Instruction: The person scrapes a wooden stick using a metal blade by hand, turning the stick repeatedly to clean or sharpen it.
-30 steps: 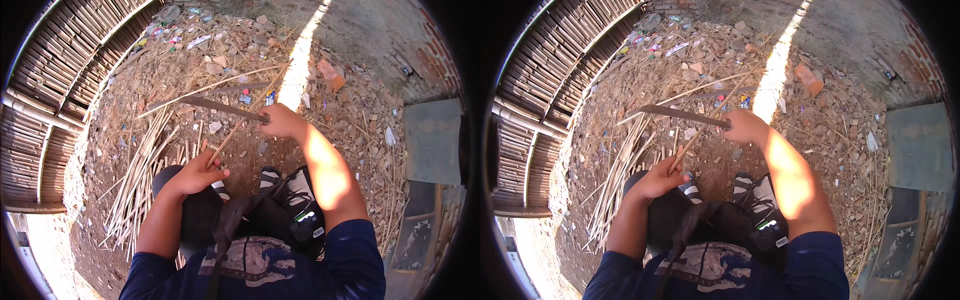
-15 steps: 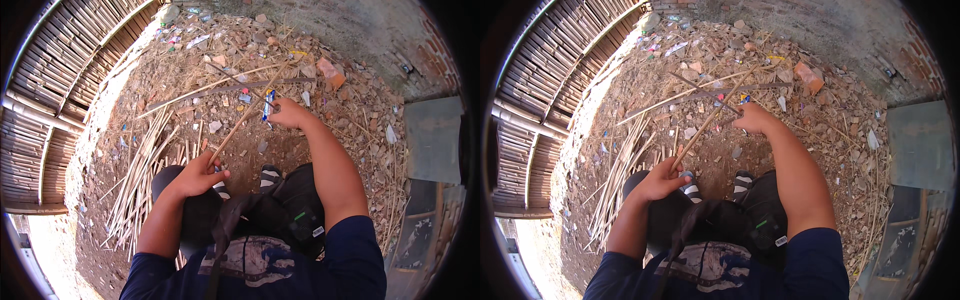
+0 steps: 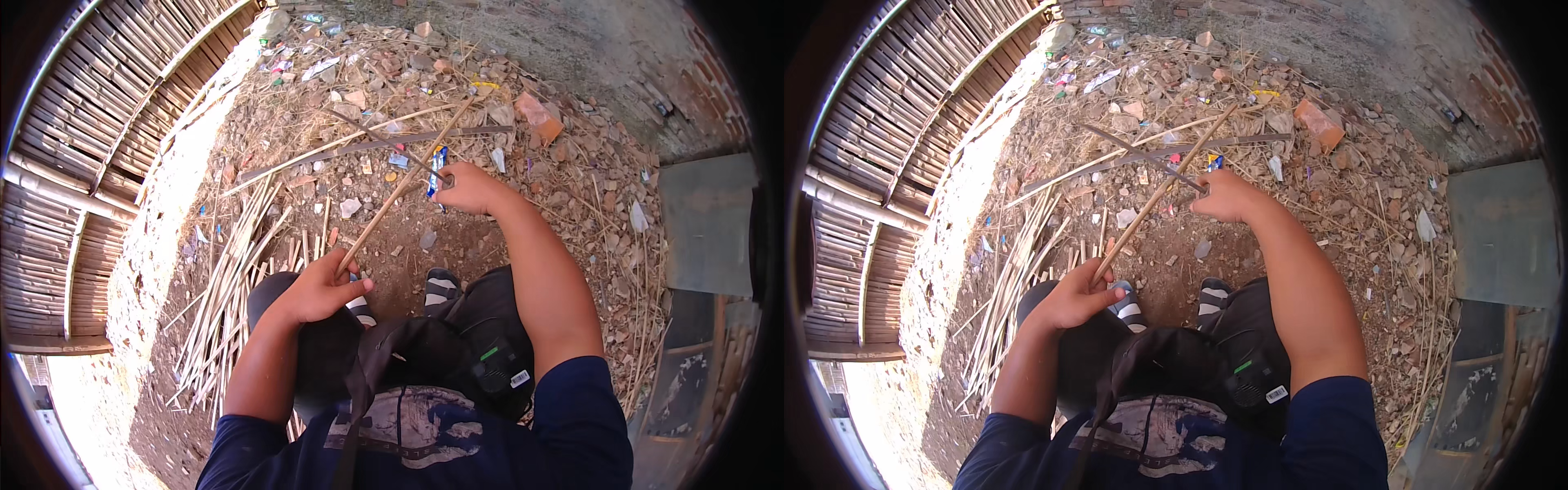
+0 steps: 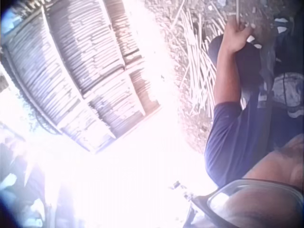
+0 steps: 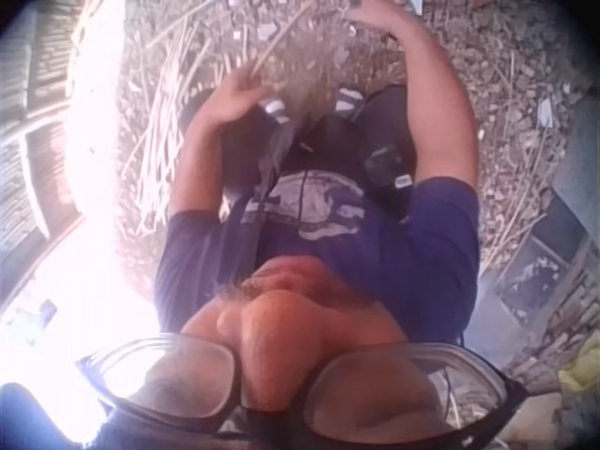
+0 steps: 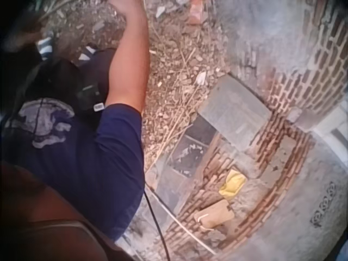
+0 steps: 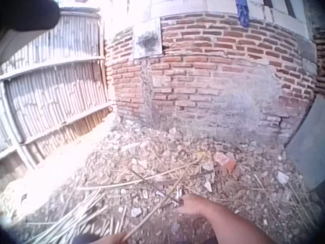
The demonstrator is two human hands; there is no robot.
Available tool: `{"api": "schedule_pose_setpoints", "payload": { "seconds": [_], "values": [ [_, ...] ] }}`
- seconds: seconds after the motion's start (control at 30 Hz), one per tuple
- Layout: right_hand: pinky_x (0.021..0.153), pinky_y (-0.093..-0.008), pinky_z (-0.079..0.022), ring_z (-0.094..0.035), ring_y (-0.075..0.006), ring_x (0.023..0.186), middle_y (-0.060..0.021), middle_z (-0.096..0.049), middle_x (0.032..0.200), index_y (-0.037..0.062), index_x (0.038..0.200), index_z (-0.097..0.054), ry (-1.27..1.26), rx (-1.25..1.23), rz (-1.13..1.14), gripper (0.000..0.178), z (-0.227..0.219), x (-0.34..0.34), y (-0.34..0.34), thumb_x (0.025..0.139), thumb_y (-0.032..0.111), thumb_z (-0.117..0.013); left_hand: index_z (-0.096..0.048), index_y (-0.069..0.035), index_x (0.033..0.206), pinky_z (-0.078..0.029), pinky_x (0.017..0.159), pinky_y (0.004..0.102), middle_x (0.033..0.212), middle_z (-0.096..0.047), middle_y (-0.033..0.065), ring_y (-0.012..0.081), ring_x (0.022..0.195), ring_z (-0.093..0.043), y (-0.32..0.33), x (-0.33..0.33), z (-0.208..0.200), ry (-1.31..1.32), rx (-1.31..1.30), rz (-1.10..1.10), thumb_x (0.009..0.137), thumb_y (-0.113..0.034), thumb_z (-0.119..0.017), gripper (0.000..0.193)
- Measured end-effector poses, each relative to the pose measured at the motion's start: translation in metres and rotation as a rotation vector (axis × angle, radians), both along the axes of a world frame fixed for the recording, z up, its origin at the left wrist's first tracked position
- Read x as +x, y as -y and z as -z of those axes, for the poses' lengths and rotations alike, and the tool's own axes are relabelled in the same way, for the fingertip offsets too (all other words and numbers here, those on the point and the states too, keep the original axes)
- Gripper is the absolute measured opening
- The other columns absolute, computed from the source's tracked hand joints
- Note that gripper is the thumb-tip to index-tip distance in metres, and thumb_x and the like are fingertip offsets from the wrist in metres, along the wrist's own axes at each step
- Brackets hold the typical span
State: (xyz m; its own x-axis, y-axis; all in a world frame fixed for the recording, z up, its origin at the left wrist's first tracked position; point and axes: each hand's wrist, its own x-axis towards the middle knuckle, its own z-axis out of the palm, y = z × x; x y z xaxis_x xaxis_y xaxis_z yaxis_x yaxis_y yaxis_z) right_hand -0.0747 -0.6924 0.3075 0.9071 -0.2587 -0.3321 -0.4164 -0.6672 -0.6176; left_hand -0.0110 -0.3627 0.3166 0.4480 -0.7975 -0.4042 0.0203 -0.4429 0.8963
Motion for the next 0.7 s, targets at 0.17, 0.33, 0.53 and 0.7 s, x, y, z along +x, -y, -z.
{"api": "schedule_pose_setpoints", "payload": {
  "seconds": [0.17, 0.33, 0.53, 0.7],
  "values": [
    [0.075, -0.0387, -0.05, -0.065, -0.0288, 0.081, -0.0172, -0.068, 0.087, 0.0027, 0.103, -0.067, -0.038, 0.003, -0.186, 0.043, 0.004, -0.002, 0.014, 0.075, 0.035, -0.074, -0.053, -0.005, 0.1, -0.032, 0.052, 0.0239, 0.066, -0.045, -0.0052, 0.0049, 0.058, -0.042, 0.001, -0.005, -0.002, 0.008, 0.018, 0.018, 0.086, -0.025, -0.077, 0.033],
    [0.074, -0.0391, -0.05, -0.065, -0.0273, 0.081, -0.0172, -0.068, 0.088, 0.0026, 0.099, -0.068, -0.022, 0.111, 0.084, 0.039, 0.005, -0.001, 0.014, 0.072, 0.031, -0.073, -0.053, -0.006, 0.099, -0.033, 0.052, 0.0236, 0.066, -0.046, -0.0051, 0.0048, 0.059, -0.043, 0.0, 0.0, -0.002, 0.017, 0.003, 0.018, 0.088, -0.024, -0.075, 0.031],
    [0.078, -0.0406, -0.051, -0.066, -0.0305, 0.087, -0.017, -0.069, 0.092, 0.0029, 0.103, -0.068, -0.077, 0.039, -0.098, 0.043, -0.001, 0.0, 0.012, 0.072, 0.031, -0.073, -0.053, -0.006, 0.099, -0.033, 0.053, 0.0232, 0.067, -0.047, -0.0054, 0.0047, 0.059, -0.043, 0.002, -0.006, -0.005, -0.027, 0.0, 0.014, 0.088, -0.023, -0.074, 0.03],
    [0.074, -0.0394, -0.05, -0.065, -0.0279, 0.082, -0.0178, -0.068, 0.088, 0.003, 0.104, -0.068, 0.003, 0.046, 0.067, 0.043, 0.011, -0.001, 0.021, 0.07, 0.03, -0.071, -0.053, -0.006, 0.099, -0.034, 0.053, 0.0232, 0.067, -0.047, -0.0051, 0.0048, 0.06, -0.044, 0.003, -0.003, -0.006, 0.002, 0.023, 0.019, 0.089, -0.024, -0.074, 0.029]
  ]
}}
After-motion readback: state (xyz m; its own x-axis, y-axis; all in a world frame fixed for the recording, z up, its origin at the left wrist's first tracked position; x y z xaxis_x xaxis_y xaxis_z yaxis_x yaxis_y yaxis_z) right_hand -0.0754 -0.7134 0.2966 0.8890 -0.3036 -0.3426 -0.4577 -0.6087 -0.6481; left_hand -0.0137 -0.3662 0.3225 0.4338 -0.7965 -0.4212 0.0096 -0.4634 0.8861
